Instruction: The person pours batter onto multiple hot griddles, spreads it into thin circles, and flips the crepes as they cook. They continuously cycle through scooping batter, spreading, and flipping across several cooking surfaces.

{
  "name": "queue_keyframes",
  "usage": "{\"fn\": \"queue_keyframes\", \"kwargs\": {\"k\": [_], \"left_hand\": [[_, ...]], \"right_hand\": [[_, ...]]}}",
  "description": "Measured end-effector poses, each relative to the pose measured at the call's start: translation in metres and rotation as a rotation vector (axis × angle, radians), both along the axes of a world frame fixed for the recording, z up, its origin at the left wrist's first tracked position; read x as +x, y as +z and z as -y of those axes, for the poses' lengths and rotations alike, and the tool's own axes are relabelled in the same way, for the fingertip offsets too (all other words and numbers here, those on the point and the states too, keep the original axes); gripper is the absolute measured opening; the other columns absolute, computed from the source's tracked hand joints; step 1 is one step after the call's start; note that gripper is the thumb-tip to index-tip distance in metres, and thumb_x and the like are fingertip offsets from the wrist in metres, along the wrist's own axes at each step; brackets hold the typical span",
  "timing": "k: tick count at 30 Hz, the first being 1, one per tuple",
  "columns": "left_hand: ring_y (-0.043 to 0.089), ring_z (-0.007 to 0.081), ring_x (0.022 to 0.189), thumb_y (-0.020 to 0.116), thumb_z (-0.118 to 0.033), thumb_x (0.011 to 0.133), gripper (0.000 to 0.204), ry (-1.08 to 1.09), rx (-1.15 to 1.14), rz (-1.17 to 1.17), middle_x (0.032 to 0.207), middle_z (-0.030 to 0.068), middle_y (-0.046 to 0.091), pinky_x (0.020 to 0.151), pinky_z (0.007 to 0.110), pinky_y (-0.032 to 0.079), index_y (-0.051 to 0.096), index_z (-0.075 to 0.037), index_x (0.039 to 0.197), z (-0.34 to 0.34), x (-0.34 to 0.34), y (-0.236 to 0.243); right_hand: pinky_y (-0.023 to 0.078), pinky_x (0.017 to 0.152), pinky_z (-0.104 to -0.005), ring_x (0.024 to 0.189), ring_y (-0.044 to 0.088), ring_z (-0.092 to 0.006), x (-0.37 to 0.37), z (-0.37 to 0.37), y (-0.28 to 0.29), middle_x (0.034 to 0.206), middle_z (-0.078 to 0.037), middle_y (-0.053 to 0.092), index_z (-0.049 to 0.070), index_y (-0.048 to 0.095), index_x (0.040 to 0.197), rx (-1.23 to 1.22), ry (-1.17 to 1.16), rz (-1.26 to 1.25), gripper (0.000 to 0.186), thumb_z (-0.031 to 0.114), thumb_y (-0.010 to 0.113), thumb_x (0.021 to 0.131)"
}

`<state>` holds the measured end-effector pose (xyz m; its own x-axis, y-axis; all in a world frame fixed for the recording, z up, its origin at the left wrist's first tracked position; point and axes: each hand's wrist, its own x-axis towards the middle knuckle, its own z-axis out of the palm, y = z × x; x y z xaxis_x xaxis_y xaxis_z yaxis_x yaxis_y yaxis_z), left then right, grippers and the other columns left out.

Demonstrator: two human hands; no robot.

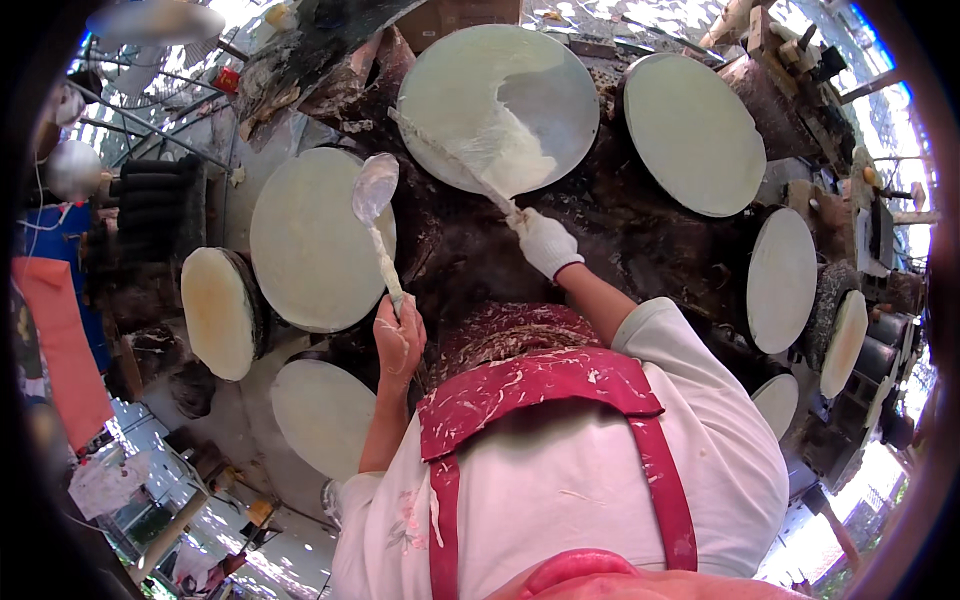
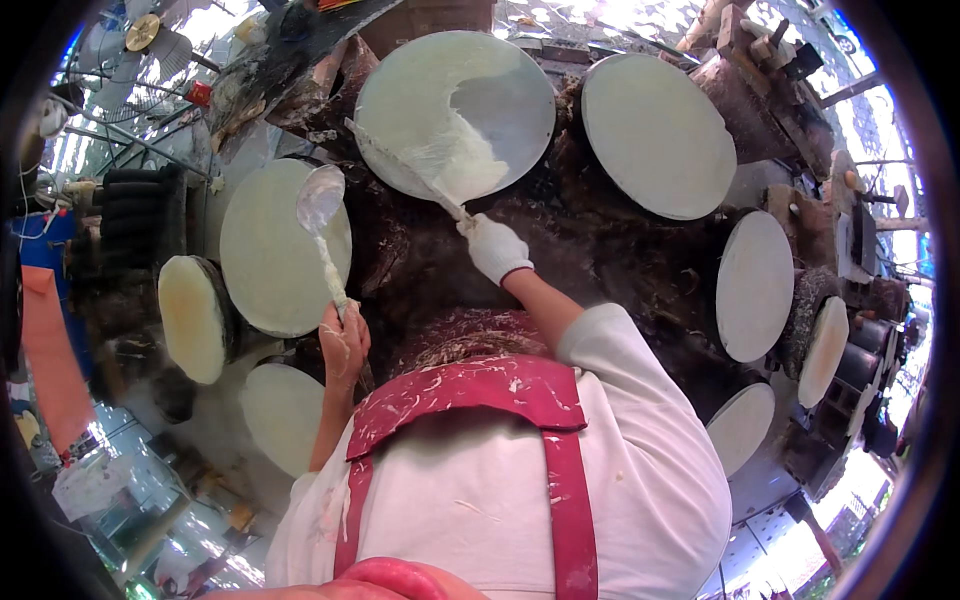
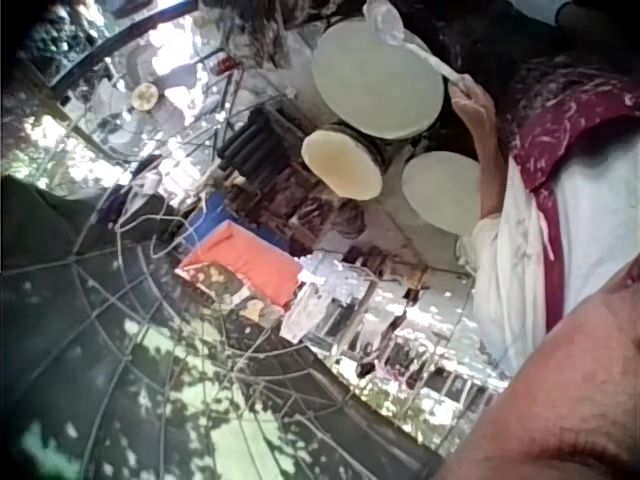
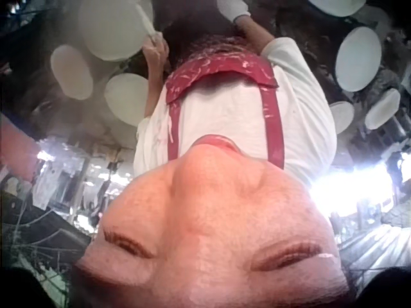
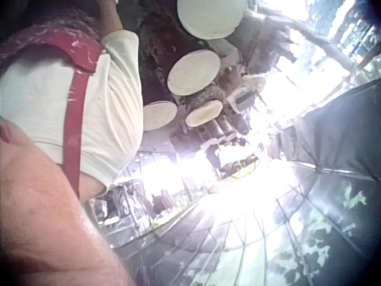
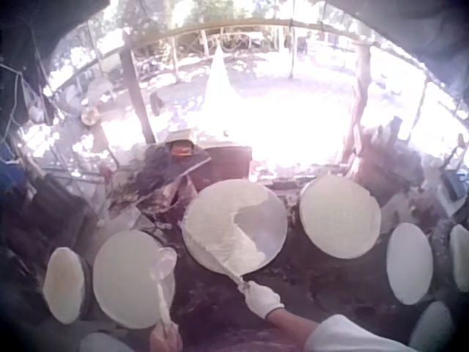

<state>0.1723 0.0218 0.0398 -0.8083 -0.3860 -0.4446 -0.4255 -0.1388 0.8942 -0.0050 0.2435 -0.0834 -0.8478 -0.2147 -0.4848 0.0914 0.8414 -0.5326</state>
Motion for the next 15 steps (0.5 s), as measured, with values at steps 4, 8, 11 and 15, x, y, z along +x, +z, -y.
{"fn": "queue_keyframes", "kwargs": {"k": [4, 8, 11, 15], "left_hand": [[0.036, 0.0055, 0.039, 0.046, -0.017, 0.105, 0.017, -0.003, -0.068, 0.022, 0.059, -0.0026, 0.041, 0.036, 0.023, 0.03, 0.048, -0.003, 0.094, -0.031, -0.019, 0.005], [0.036, 0.006, 0.038, 0.046, -0.017, 0.105, 0.018, 0.03, -0.085, 0.045, 0.059, -0.0016, 0.042, 0.035, 0.024, 0.03, 0.048, -0.003, 0.094, -0.059, -0.037, 0.005], [0.037, 0.0065, 0.038, 0.047, -0.018, 0.105, 0.019, 0.029, -0.17, 0.109, 0.059, -0.001, 0.043, 0.036, 0.024, 0.03, 0.048, -0.002, 0.095, -0.086, -0.035, 0.012], [0.039, 0.0074, 0.039, 0.047, -0.019, 0.104, 0.019, 0.062, -0.163, 0.137, 0.059, -0.0001, 0.044, 0.036, 0.024, 0.03, 0.048, -0.002, 0.097, -0.089, -0.028, 0.018]], "right_hand": [[0.05, 0.083, -0.0557, 0.099, 0.065, -0.0447, -0.044, -0.052, 0.034, 0.101, -0.025, 0.069, 0.008, 0.058, 0.11, 0.122, -0.154, 0.008, 0.034, 0.038, 0.044, 0.1], [0.052, 0.08, -0.0534, 0.095, 0.065, -0.0469, -0.091, -0.082, 0.018, 0.098, -0.028, 0.068, 0.006, 0.061, 0.102, -0.032, -0.199, -0.067, 0.032, 0.033, 0.045, 0.099], [0.052, 0.081, -0.0528, 0.094, 0.065, -0.0466, -0.063, -0.097, 0.008, 0.097, -0.027, 0.068, 0.007, 0.061, 0.103, -0.087, 0.096, -0.075, 0.032, 0.034, 0.045, 0.099], [0.052, 0.078, -0.054, 0.089, 0.066, -0.0461, -0.067, -0.124, 0.032, 0.094, -0.025, 0.069, 0.006, 0.06, 0.101, 0.109, 0.103, -0.094, 0.032, 0.034, 0.044, 0.099]]}}
